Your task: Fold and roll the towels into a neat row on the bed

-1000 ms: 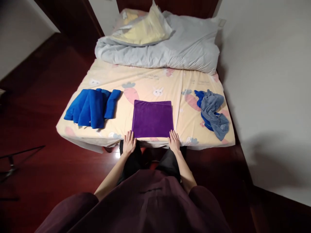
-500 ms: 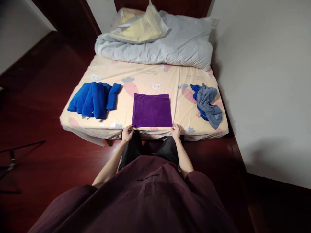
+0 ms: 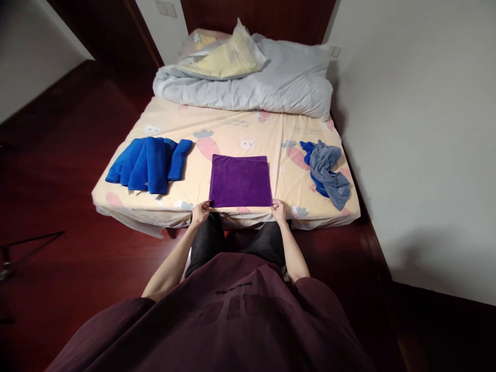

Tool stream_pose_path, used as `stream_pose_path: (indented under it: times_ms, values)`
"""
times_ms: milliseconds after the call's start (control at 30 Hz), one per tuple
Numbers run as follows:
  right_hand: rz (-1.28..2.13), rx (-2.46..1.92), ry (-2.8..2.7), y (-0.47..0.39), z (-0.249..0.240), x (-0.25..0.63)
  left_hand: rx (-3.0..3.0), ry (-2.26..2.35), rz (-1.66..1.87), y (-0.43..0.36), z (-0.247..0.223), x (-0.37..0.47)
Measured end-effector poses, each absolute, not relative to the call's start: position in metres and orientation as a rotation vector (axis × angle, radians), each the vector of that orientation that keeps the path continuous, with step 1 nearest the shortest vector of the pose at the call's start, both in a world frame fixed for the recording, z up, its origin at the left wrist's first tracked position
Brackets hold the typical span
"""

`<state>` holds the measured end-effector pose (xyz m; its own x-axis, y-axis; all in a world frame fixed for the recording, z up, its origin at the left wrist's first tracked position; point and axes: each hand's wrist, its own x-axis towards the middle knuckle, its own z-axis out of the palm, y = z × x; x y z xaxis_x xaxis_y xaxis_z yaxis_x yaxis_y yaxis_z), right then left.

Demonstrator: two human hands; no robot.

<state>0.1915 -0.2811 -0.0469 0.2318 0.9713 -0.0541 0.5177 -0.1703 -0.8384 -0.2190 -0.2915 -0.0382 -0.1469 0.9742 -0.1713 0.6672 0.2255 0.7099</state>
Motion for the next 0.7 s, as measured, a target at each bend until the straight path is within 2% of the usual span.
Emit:
stream_pose_path:
  times_ms: [233,533,700]
  values:
    - [0.849,-1.78,-1.415,-0.28,-0.051,0.195,1.45,1.911,0.601,-0.291,-0.034,-0.227]
    - [0.692,-1.75,-1.552,-0.284,-0.059,0.186,1.427,1.965,0.939,-0.29,-0.058,-0.234]
    - [0.634,-1.631,-1.483,-0.268,-0.051,0.18,1.451,1.77,1.154,-0.275,-0.061,-0.239]
